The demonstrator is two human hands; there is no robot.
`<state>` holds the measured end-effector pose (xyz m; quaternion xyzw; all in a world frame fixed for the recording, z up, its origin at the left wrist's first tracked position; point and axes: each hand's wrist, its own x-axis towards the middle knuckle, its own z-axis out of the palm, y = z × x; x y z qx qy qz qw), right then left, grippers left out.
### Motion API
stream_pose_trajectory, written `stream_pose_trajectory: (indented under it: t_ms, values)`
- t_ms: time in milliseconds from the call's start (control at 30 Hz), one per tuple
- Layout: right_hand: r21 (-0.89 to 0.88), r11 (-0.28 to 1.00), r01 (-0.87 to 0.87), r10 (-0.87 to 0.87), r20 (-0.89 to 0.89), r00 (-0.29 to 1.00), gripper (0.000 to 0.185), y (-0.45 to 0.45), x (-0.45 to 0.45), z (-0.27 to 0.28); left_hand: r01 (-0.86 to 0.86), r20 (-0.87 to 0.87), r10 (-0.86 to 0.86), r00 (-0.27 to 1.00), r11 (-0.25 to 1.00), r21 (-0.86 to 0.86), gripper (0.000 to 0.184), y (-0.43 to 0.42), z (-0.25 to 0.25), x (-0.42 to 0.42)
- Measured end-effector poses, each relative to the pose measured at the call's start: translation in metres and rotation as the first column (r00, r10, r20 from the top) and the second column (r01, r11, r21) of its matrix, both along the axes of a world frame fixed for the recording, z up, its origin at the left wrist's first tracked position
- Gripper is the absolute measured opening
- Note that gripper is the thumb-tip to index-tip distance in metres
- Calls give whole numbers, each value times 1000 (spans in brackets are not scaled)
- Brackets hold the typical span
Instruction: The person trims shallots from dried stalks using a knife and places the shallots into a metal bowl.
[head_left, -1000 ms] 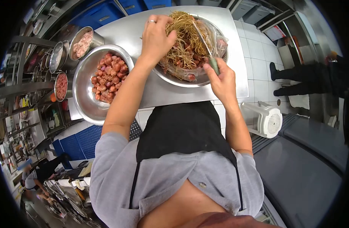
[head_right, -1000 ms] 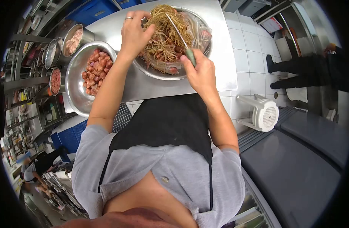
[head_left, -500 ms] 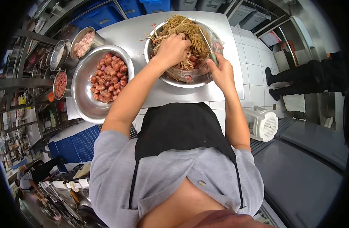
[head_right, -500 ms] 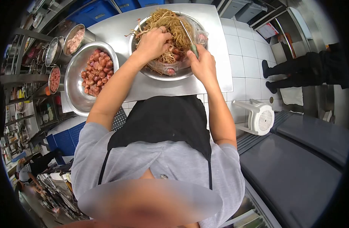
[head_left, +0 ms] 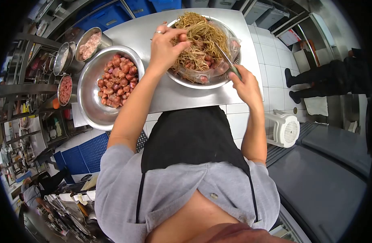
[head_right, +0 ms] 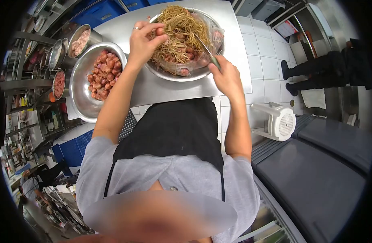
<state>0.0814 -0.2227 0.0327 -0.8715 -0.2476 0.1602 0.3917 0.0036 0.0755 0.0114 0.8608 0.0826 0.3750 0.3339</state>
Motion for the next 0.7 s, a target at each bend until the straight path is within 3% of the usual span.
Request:
stream_pose_trajectory:
  t_ms: [100, 167, 200, 267, 333, 500, 600, 700]
  values:
    - [-228, 973, -28, 32, 14, 999, 33, -31, -14, 49, -23, -144, -52, 988, 881, -472, 39, 7, 8, -21]
    - [-193, 976, -103, 93, -65, 994, 35, -37, -22, 64, -56, -213, -57, 975, 872, -487, 35, 15, 2, -29]
    - [-173, 975, -141, 124, -104, 987, 37, -37, -24, 66, -60, -225, -67, 972, 856, -513, 34, 20, -7, -31]
    - [152, 975, -159, 140, 129, 982, 42, -9, -34, 30, -41, -212, -96, 972, 825, -564, 32, 21, -13, -35]
    - [284, 938, -201, 120, 279, 953, 47, 27, -46, 16, -40, -238, -89, 967, 871, -489, 31, 18, -11, -37]
    - [99, 967, -235, 183, 372, 910, 51, 76, -63, 12, -67, -260, -40, 965, 919, -389, 32, 9, -7, -37]
    - [94, 963, -254, 195, 408, 892, 50, 79, -65, 5, -81, -268, 17, 963, 970, -230, 29, 8, -7, -38]
    - [73, 960, -271, 220, 405, 887, 49, 79, -64, 0, -56, -219, 15, 976, 982, -183, 27, 10, -15, -36]
